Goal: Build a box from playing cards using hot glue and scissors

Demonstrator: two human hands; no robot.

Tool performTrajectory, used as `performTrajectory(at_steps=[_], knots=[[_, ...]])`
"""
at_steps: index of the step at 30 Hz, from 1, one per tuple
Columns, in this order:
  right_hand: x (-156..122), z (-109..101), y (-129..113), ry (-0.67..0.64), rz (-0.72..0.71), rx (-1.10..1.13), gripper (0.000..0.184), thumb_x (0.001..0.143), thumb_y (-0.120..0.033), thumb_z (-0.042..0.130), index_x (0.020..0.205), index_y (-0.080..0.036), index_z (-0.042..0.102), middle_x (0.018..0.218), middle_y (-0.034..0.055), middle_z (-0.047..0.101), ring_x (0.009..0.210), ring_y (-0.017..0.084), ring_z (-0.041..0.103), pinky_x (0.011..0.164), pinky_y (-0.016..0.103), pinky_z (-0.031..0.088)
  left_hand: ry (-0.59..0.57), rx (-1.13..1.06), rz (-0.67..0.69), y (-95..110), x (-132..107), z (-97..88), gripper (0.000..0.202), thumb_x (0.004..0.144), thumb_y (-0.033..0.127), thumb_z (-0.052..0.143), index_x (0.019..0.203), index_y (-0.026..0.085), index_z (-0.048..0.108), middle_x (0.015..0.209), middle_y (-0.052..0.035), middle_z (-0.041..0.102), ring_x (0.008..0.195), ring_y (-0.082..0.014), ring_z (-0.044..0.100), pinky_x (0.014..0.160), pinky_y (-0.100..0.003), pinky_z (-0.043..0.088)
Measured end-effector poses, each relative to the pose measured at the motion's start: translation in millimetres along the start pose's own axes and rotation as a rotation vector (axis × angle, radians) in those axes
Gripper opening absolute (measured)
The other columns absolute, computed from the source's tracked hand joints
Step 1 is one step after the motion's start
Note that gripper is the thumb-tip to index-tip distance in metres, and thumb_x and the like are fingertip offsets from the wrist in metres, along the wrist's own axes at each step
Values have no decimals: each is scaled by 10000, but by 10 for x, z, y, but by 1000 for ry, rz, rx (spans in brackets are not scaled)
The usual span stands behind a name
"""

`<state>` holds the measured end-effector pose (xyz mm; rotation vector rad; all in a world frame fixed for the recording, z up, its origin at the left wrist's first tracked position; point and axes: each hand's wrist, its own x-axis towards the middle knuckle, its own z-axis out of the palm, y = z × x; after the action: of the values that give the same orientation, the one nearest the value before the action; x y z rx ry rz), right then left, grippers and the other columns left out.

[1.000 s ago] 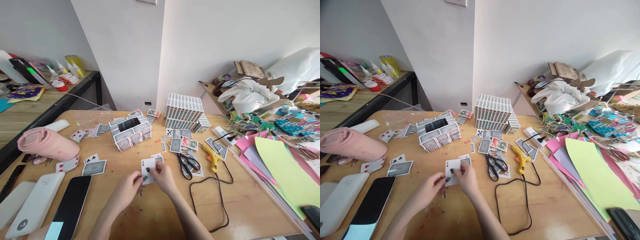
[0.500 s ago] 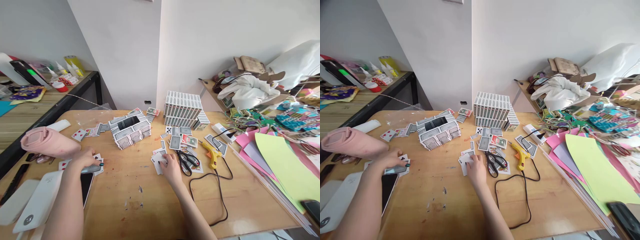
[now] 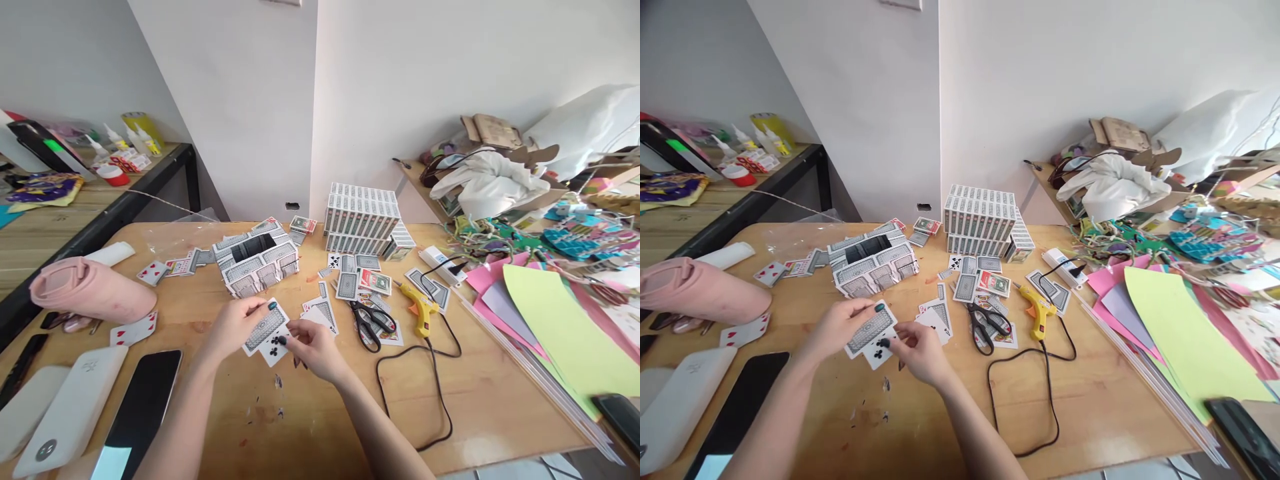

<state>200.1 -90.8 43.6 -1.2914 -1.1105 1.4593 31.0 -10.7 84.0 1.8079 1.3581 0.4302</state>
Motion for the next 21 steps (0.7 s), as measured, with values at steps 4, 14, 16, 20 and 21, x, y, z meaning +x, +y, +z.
performTrajectory(at_steps=[4,14,16,20,21], knots=[[61,-6,-77,59,41,151,317,693,-472,592,722,-157,575,479,-57,491,348,45,360,349,174,281,189,-41,11,104,11,78,385,765,506,480,813,168,660,635,2,629,590,-142,543,508,-208,379],[118,-252,-231,213,-23,278,292,673,-438,643,710,-165,544,563,-52,497,466,53,397,447,176,317,528,-412,1,185,245,-48,380,722,461,580,953,159,602,825,-60,684,712,-168,616,631,-241,453],[133,-204,-276,142,-68,339,286,682,-431,648,728,-168,545,645,-30,545,559,74,481,555,198,403,504,-483,10,233,257,104,349,719,442,586,919,156,595,800,-53,676,686,-160,609,603,-236,449],[198,-77,-386,88,-90,348,308,651,-444,674,703,-168,547,653,-15,572,592,96,528,626,242,453,465,-534,82,372,257,344,278,753,421,543,808,155,603,694,-14,639,627,-146,581,553,-226,427],[216,-65,-402,113,-88,335,315,641,-450,678,687,-168,545,634,-16,569,579,96,526,618,243,456,454,-497,91,399,271,347,280,762,422,531,788,155,610,675,-10,634,624,-149,580,549,-227,423]])
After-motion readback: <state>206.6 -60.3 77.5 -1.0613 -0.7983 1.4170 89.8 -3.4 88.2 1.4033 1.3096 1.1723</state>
